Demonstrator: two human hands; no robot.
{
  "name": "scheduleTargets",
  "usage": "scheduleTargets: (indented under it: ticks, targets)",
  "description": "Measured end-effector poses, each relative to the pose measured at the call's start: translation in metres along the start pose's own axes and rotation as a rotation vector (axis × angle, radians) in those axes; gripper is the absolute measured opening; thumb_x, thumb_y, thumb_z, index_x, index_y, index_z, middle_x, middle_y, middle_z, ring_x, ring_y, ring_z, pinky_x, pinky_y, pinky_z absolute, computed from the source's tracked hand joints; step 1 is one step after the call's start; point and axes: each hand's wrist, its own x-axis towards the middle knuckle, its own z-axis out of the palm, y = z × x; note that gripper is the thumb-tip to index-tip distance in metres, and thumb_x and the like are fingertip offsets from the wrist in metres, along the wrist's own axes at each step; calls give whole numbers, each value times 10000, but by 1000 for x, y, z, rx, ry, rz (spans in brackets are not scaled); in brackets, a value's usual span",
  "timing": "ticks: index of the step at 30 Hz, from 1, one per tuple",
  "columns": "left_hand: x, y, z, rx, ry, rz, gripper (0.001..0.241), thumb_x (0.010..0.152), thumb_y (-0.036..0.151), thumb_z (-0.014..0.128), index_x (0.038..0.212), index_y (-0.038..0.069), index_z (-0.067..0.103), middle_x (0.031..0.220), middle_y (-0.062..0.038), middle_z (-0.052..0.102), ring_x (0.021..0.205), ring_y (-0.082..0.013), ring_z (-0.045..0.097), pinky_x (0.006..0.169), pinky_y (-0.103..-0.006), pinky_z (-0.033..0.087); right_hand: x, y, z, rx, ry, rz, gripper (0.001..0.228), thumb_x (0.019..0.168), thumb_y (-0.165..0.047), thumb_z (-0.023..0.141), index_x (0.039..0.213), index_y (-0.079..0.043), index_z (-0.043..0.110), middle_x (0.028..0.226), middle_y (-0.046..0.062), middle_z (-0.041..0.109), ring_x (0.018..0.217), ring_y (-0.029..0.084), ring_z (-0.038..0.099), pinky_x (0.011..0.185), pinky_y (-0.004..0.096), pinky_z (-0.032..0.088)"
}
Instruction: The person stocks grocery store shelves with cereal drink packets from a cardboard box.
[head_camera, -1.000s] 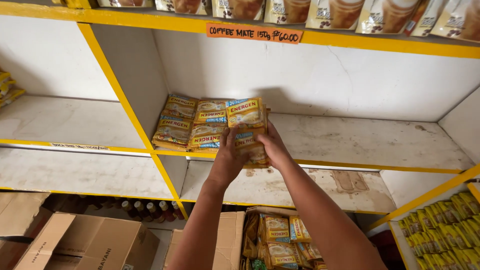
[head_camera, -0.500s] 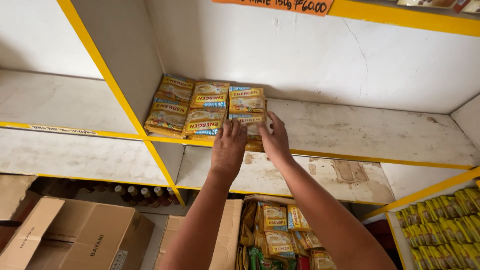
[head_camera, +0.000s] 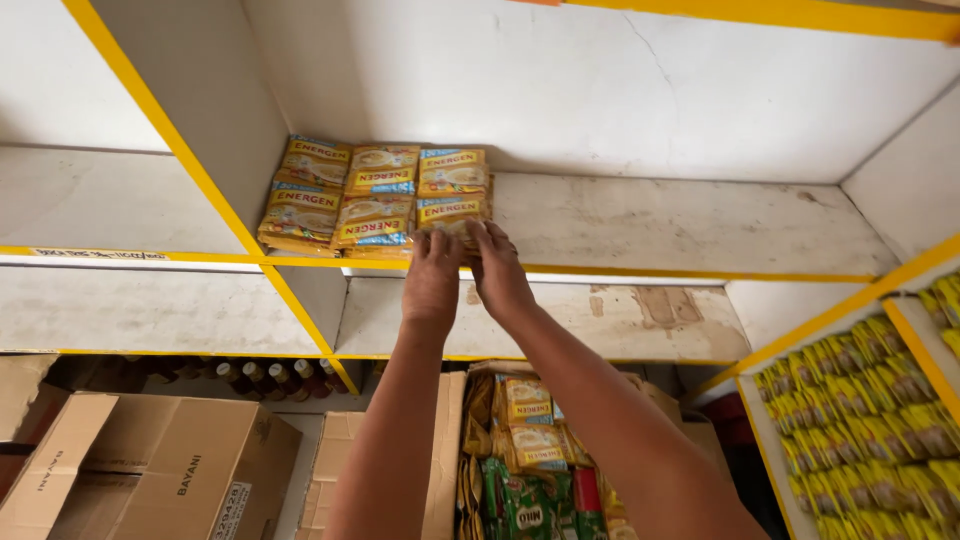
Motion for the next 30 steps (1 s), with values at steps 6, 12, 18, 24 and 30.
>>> scheduleTargets:
  ticks: [6, 12, 18, 24, 30]
  targets:
    - [-33, 21, -34, -131, 412, -112, 657, 755, 97, 670, 1393, 100, 513, 1457, -145, 500, 1307, -422, 454, 1052, -490, 420, -23, -46, -54, -90, -38, -11, 642, 849, -3, 745, 1441, -146, 543, 1474, 204, 491, 1288, 428, 487, 1009, 481, 453]
    - [-120, 75, -40, -710, 334, -312, 197, 893, 80, 705, 1087, 71, 676, 1183, -158, 588, 1106, -395, 569, 900, -472, 500, -116, -28, -60, 172, -125, 111, 261, 893, -80, 753, 1152, -103, 732, 1134, 104, 730, 1093, 274, 679, 956, 390, 550]
    - [-236, 149, -7, -1156, 6, -516, 88, 884, 94, 716, 938, 33, 686, 948, -147, 614, 788, -348, 636, 711, -454, 533, -271, 4, -84, 492, -397, 514, 111, 949, -116, 743, 1033, -43, 736, 887, 37, 743, 836, 131, 657, 766, 294, 554]
    - [-392, 252, 112, -1177, -381, -388, 154, 859, 165, 742, 876, 20, 691, 914, -159, 636, 831, -335, 662, 752, -455, 543, -481, 107, -82, 493, -523, 914, 179, 920, -173, 754, 1016, -23, 739, 890, 61, 739, 825, 130, 660, 738, 310, 538]
    - [-435, 341, 145, -1337, -820, -416, 219, 890, 206, 738, 1016, 27, 749, 989, -156, 746, 908, -284, 717, 803, -399, 561, -606, 206, -95, -104, -215, 983, 288, 826, -198, 766, 1054, -29, 721, 1009, 167, 752, 957, 322, 728, 845, 418, 568]
